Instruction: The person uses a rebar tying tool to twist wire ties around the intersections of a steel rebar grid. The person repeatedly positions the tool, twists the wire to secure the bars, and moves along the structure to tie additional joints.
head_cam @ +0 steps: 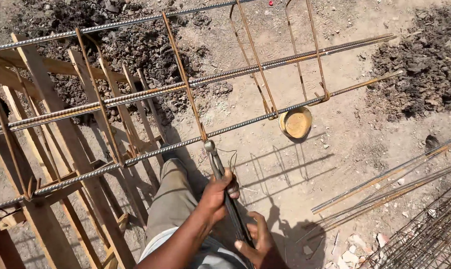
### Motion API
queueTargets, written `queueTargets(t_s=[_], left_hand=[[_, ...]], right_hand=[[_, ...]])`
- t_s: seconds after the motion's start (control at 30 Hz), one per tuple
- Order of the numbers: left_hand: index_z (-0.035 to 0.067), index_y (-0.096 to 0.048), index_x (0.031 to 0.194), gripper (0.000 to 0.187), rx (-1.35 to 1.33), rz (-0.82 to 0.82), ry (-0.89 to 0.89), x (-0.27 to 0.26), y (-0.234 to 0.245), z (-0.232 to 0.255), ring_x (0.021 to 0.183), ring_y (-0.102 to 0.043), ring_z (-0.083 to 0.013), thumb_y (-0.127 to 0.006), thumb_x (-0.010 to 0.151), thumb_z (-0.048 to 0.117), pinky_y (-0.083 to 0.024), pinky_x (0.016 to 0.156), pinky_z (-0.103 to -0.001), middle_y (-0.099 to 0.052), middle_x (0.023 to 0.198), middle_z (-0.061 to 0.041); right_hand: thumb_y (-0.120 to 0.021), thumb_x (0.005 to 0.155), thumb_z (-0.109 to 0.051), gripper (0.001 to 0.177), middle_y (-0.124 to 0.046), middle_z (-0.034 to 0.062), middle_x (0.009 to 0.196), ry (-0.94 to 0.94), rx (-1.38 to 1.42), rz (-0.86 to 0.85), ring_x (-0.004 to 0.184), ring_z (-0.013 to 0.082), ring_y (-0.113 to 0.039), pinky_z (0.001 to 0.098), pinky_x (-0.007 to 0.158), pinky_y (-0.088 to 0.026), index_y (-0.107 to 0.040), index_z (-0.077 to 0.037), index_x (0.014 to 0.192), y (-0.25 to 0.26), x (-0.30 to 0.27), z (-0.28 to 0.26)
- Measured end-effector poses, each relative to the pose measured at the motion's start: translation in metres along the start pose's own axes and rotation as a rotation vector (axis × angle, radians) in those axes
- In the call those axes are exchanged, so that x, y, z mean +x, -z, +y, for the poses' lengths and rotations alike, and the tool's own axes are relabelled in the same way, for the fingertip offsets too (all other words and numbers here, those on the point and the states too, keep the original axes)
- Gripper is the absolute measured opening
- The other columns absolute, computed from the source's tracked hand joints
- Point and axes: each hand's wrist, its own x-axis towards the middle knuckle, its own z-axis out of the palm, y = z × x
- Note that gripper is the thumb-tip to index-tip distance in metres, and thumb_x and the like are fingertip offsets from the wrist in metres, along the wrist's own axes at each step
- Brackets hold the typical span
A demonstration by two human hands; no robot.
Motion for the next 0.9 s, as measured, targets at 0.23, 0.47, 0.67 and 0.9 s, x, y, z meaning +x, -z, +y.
queueTargets(t_s=[0.23, 0.47, 0.67, 0.9], left_hand=[[0.015, -0.058, 0.104, 0.036, -0.637, -0.920, 0.231, -0.004, 0.003, 0.021, 0.072, -0.040, -0.0096, -0.074, 0.091, 0.045, -0.037, 0.068, -0.025, -0.047, 0.077, 0.005], [-0.002, -0.060, 0.131, 0.091, -0.508, -0.281, -0.042, -0.008, 0.026, 0.028, 0.116, -0.066, -0.0401, -0.048, 0.085, 0.076, -0.055, 0.097, -0.049, -0.064, 0.133, -0.032], [0.017, -0.048, 0.090, 0.030, -0.341, 0.177, -0.011, -0.002, -0.023, 0.033, 0.049, -0.049, -0.0140, -0.064, 0.102, 0.039, -0.046, 0.047, -0.031, -0.055, 0.066, -0.006], [0.016, -0.054, 0.098, 0.035, -0.513, -0.160, 0.121, 0.017, -0.004, 0.004, 0.048, -0.044, -0.0142, -0.040, 0.110, 0.046, -0.049, 0.049, -0.032, -0.050, 0.066, -0.004]], right_hand=[[-0.068, 0.083, -0.032, 0.080, -0.056, 0.0246, 0.100, -0.608, 1.359, -0.809, 0.078, 0.0307, -0.061, 0.0343, 0.068, -0.051, -0.034, -0.006, 0.150, 0.029, -0.014, -0.040], [-0.064, 0.099, -0.021, 0.038, -0.045, 0.0095, 0.053, -0.743, 0.562, -0.387, 0.041, 0.0156, -0.040, 0.0289, 0.047, -0.031, -0.061, -0.006, 0.134, 0.018, -0.013, -0.081], [-0.080, 0.069, -0.042, 0.082, -0.080, -0.0053, 0.109, -0.562, -0.580, -0.023, 0.101, 0.0116, -0.080, 0.0300, 0.090, -0.061, -0.049, -0.048, 0.144, -0.016, -0.018, -0.066], [-0.085, 0.078, -0.045, 0.088, -0.063, 0.0328, 0.095, -0.301, 1.022, -0.978, 0.070, 0.0289, -0.059, 0.0304, 0.055, -0.040, -0.036, 0.000, 0.134, 0.047, 0.014, 0.076]])
